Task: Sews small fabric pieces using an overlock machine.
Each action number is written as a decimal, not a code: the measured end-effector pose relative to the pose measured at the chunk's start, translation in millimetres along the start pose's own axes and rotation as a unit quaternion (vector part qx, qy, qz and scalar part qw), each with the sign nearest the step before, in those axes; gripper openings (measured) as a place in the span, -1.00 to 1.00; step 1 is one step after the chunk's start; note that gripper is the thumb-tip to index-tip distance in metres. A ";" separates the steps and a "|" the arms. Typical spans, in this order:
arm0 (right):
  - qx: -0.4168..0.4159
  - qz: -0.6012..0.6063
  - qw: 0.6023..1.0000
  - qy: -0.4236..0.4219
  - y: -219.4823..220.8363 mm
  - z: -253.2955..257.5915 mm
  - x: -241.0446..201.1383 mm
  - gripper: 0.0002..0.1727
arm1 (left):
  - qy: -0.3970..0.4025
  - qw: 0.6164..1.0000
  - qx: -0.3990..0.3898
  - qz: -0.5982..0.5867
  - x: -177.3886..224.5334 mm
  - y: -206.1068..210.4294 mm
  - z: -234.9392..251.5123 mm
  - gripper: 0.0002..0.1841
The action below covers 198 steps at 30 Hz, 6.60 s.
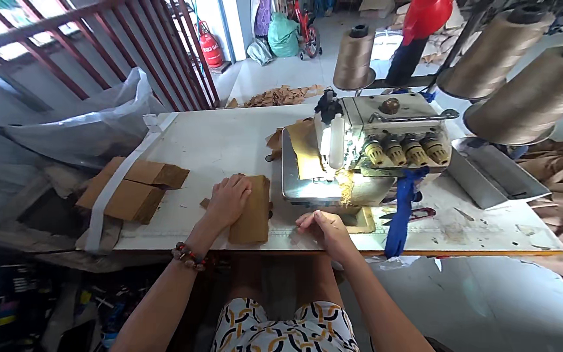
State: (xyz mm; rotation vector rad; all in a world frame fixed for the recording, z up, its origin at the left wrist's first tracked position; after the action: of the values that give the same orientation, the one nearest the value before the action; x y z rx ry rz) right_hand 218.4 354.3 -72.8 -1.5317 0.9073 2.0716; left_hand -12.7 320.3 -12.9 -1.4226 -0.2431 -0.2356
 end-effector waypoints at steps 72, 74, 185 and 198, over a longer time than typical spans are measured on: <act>0.028 0.101 0.991 0.080 27.6 -16.1 0.8 0.02 | 0.189 0.976 0.109 0.002 134.8 -7.0 -12.0 -0.78; 0.074 0.163 0.978 0.111 28.9 -23.8 4.7 -0.37 | 0.207 0.972 0.111 0.014 155.6 2.4 -10.2 -0.82; -0.016 -0.031 0.999 0.010 -2.0 -1.6 -1.1 -0.45 | 0.038 0.998 0.035 0.026 11.7 -3.2 1.2 -0.80; 0.089 0.111 0.985 0.098 7.0 -25.7 -9.7 -0.74 | 0.215 0.973 0.080 0.034 168.4 11.2 -0.7 -0.68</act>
State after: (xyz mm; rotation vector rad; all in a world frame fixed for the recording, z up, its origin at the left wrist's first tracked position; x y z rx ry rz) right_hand 234.4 331.8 -66.5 -1.6193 1.3556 1.9446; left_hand 151.1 318.4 27.8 -1.1855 0.1410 -0.4494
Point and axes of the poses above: each hand's wrist, its own z-axis towards the middle knuckle, its own y-axis out of the palm, x = y × z, the point moved 8 cm from there along z, towards the middle knuckle, and after that the axes turned 5 degrees about -x, right-handed, at the moved point
